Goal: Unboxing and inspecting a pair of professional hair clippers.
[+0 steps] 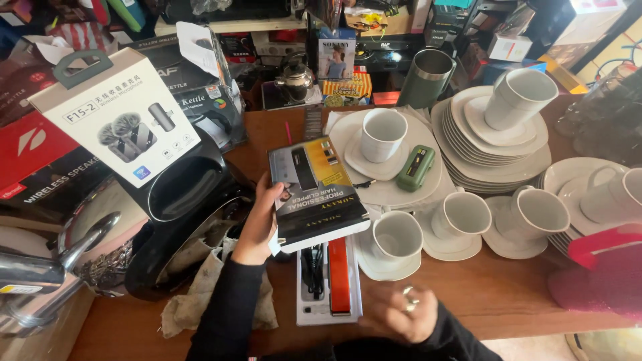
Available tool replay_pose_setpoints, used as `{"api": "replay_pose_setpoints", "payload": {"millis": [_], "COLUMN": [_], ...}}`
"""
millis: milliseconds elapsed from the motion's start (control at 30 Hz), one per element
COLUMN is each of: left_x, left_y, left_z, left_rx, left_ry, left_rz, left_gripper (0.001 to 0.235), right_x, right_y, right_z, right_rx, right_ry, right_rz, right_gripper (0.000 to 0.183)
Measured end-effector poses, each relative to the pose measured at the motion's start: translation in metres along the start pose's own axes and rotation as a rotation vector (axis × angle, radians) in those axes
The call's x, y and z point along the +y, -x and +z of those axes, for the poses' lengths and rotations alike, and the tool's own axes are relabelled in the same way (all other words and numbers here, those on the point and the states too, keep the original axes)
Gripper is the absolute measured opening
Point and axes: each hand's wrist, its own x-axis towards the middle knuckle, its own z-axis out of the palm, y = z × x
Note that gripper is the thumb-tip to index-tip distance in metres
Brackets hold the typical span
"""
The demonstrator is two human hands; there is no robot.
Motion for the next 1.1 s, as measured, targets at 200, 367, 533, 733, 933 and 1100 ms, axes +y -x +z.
{"api": "replay_pose_setpoints", "payload": {"millis": [200, 367, 533, 733, 933, 1100], "left_x": [0.005, -0.015, -0.050, -0.013, -0.050, -0.057], "left_y": [0.036, 0.106, 0.170, 0.121, 0.112, 0.110], "left_z": [0.012, 0.010, -0.013, 0.016, 0.020, 0.025], "left_rx": [-0.185, -0.182, -0.151, -0.109, -0.059, -0.079], "left_ry": [0.041, -0.133, -0.340, -0.549, -0.263, -0.243], "left_rz": [-0.137, 0.047, 0.289, 0.542, 0.835, 0.688], "left_gripper": [0.064, 0.076, 0.096, 0.118, 0.090, 0.069], "right_x": [0.043, 0.050, 0.049, 0.044, 0.028, 0.030], "right_y": [-0.045, -0.069, -0.074, -0.025, -0.053, -0.070], "right_z": [-0.026, -0.033, -0.025, 0.016, 0.009, -0.012], "right_rx": [0.108, 0.057, 0.073, 0.363, 0.045, 0.039], "right_ry": [-0.017, -0.209, -0.463, -0.620, -0.870, -0.775], "right_rz": [0.106, 0.022, 0.226, 0.315, 0.608, 0.623], "right_gripper": [0.088, 0.067, 0.046, 0.095, 0.084, 0.069]}}
